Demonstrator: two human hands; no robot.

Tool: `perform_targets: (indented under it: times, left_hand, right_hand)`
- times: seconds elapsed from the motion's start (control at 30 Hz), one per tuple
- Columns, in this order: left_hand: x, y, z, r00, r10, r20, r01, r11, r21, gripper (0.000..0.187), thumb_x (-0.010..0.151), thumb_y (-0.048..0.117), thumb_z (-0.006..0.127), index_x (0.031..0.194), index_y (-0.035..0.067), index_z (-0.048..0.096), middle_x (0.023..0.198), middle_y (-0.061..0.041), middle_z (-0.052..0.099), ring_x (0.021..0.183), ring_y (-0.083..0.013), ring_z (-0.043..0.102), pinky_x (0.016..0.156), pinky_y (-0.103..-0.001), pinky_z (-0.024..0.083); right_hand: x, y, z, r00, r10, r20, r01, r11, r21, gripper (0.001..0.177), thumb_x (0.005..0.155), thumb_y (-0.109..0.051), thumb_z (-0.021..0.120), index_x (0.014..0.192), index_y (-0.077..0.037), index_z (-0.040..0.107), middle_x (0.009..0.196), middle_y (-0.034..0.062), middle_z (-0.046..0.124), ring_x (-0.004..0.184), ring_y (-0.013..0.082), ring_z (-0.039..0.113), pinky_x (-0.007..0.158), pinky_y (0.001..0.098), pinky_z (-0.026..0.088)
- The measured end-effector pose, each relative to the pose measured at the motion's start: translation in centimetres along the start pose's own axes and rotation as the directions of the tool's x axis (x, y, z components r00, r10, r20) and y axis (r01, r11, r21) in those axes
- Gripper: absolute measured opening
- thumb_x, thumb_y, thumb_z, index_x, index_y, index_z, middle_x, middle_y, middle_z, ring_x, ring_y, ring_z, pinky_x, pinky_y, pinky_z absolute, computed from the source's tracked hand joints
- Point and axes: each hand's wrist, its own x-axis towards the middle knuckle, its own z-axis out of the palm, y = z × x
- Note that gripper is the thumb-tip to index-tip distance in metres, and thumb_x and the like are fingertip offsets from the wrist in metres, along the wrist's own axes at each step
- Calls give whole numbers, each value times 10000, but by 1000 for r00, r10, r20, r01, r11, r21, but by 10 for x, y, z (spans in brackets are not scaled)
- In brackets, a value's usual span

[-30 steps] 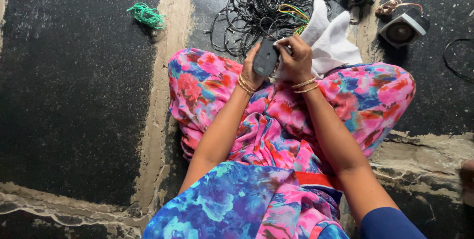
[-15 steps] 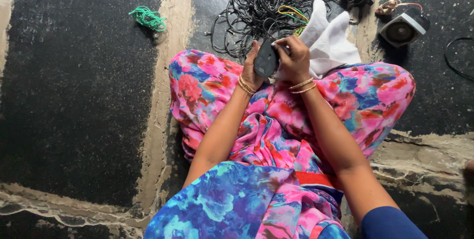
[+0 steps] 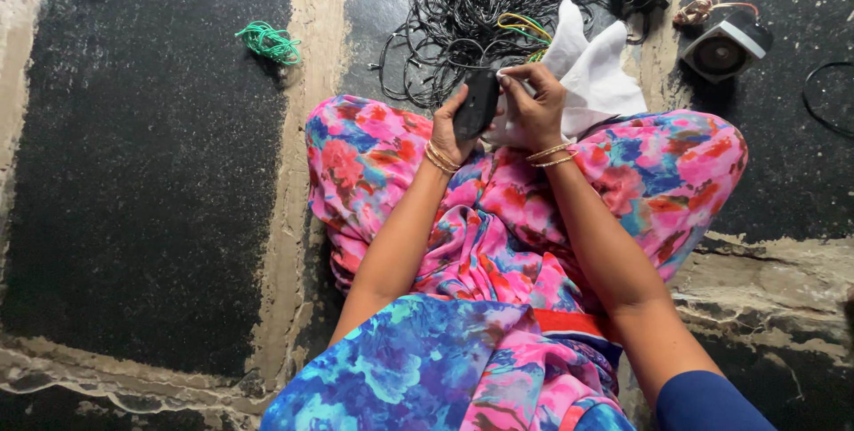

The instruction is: The person sits on the floor and handles a black computer mouse, wiping it with a white cloth. They also handle a tangled bundle of black wires and a small green bundle of wire, moving them around on the floor.

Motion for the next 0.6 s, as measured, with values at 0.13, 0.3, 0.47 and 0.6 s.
perform_targets:
  times: [0.13, 0.3, 0.47, 0.6]
  left_hand:
    - [12, -9, -27, 999, -48, -4, 48, 998, -45, 411, 1064, 372, 558, 1280, 31, 633, 1029, -126, 751, 827, -281, 758, 563, -362, 607]
    - [18, -13, -42, 998, -10, -55, 4, 995, -97, 327, 1055, 367, 592, 1168, 68, 660, 937, -85, 754, 707, -209, 720, 538, -351, 593]
    - [21, -11, -41, 968, -93, -232, 45, 978, -206, 326, 1036, 379, 570, 1095, 76, 676, 909, -75, 726, 711, -208, 710, 614, -340, 606]
    - [25, -12, -46, 993, -56, -100, 38, 983, -178, 327, 1055, 382, 592, 1105, 72, 682, 903, -77, 731, 686, -210, 704, 569, -342, 589]
  right_hand:
    - [-2, -14, 6, 996, -91, -4, 88, 977, -193, 74, 930, -2, 745, 1002, -15, 737, 909, 86, 685, 819, 158, 678, 729, 273, 531]
    - [-11, -26, 12, 980, -165, 110, 190, 943, -272, 146, 874, 58, 735, 992, -27, 743, 895, 114, 679, 825, 248, 688, 743, 321, 532]
    - [-20, -37, 18, 964, -187, 192, 232, 939, -252, 162, 860, 49, 738, 1003, -28, 738, 944, 115, 707, 858, 243, 714, 749, 318, 547]
    - [-17, -37, 18, 959, -202, 198, 250, 932, -260, 159, 853, 48, 745, 993, -27, 738, 946, 110, 711, 859, 236, 716, 750, 319, 554]
